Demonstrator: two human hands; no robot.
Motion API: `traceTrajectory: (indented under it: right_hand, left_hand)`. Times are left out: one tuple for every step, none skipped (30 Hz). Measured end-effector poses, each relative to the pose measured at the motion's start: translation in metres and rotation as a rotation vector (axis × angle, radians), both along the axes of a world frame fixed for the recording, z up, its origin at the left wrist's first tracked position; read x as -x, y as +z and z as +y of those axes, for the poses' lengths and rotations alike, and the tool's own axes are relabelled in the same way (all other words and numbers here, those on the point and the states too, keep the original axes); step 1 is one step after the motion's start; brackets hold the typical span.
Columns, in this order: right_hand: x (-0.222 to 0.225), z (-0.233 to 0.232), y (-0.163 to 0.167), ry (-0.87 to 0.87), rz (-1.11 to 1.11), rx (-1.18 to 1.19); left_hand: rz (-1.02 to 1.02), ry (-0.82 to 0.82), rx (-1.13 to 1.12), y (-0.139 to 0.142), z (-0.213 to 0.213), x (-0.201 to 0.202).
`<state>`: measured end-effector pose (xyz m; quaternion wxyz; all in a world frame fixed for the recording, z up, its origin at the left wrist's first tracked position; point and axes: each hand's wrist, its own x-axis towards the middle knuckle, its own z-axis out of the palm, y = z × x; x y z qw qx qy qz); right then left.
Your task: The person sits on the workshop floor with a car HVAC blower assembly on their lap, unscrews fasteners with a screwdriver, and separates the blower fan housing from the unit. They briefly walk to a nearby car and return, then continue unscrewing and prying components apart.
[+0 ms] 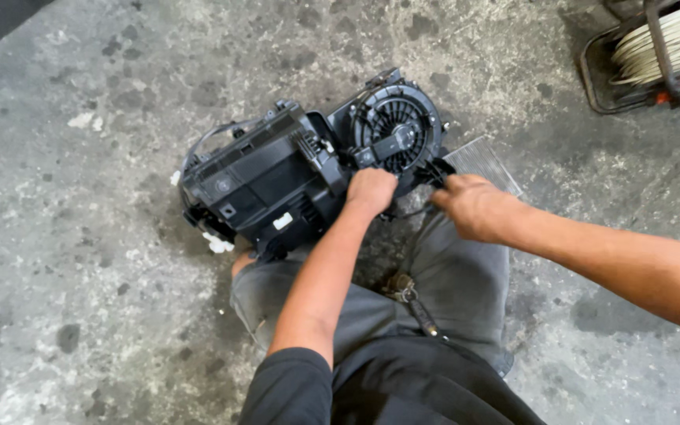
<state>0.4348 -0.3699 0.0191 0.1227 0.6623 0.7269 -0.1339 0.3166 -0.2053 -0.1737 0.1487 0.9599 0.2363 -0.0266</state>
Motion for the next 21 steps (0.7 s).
traceTrajectory:
  right_hand:
    - [-0.001,-0.004,0.001,-0.149,0.071,-0.034]
    - [-0.003,-0.009,0.003,-0.300,0.140,-0.066]
    - [-0.005,-0.016,0.006,-0.452,0.204,-0.098]
    - [-0.007,-0.025,0.008,-0.488,0.250,-0.171]
    - [-0.008,-0.033,0.009,-0.521,0.297,-0.246]
    - [-0.008,-0.042,0.009,-0.555,0.346,-0.318]
    - [-0.007,-0.050,0.007,-0.574,0.349,-0.325]
    - [-0.005,-0.057,0.004,-0.594,0.353,-0.335]
    - [-0.004,-0.061,0.001,-0.617,0.358,-0.347]
    - [-0.002,-0.065,-0.003,-0.599,0.383,-0.390]
    - [0.000,-0.068,-0.007,-0.584,0.408,-0.431]
    - [0.002,-0.069,-0.010,-0.570,0.432,-0.471]
    - [0.003,-0.070,-0.013,-0.574,0.436,-0.469]
    - [0.004,-0.070,-0.015,-0.577,0.439,-0.468]
    - [0.004,-0.070,-0.016,-0.578,0.442,-0.467]
    - [0.004,-0.070,-0.017,-0.580,0.447,-0.465]
    - [0.004,-0.070,-0.017,-0.579,0.451,-0.465]
    - [0.003,-0.069,-0.016,-0.576,0.456,-0.466]
    - [0.003,-0.069,-0.016,-0.577,0.451,-0.461]
    - [0.003,-0.069,-0.016,-0.578,0.447,-0.455]
    - [0.003,-0.068,-0.015,-0.578,0.442,-0.450]
  left_hand:
    - [-0.006,-0.014,0.000,0.000,0.001,0.001]
    - [-0.014,-0.030,0.001,0.001,0.002,0.002]
    - [-0.004,-0.045,0.017,0.002,0.003,0.002]
    - [0.004,-0.057,0.033,0.002,0.004,0.003]
    - [0.013,-0.067,0.048,0.004,0.005,0.003]
    - [0.010,-0.070,0.058,0.005,0.005,0.004]
    - [0.007,-0.073,0.068,0.006,0.006,0.004]
    - [0.005,-0.079,0.076,0.007,0.006,0.005]
    - [-0.005,-0.078,0.089,0.009,0.006,0.005]
    - [-0.014,-0.079,0.104,0.010,0.006,0.006]
    - [-0.022,-0.082,0.121,0.011,0.006,0.007]
    - [-0.007,-0.098,0.122,0.011,0.005,0.008]
    - [0.007,-0.115,0.123,0.012,0.005,0.008]
    - [0.019,-0.131,0.124,0.013,0.005,0.008]
    - [0.022,-0.145,0.117,0.014,0.004,0.009]
    - [0.023,-0.157,0.109,0.014,0.004,0.009]
    - [0.024,-0.167,0.099,0.015,0.003,0.009]
    - [0.025,-0.166,0.102,0.016,0.003,0.008]
    - [0.025,-0.163,0.104,0.017,0.003,0.008]
    - [0.025,-0.160,0.107,0.018,0.003,0.008]
    - [0.025,-0.155,0.107,0.019,0.002,0.009]
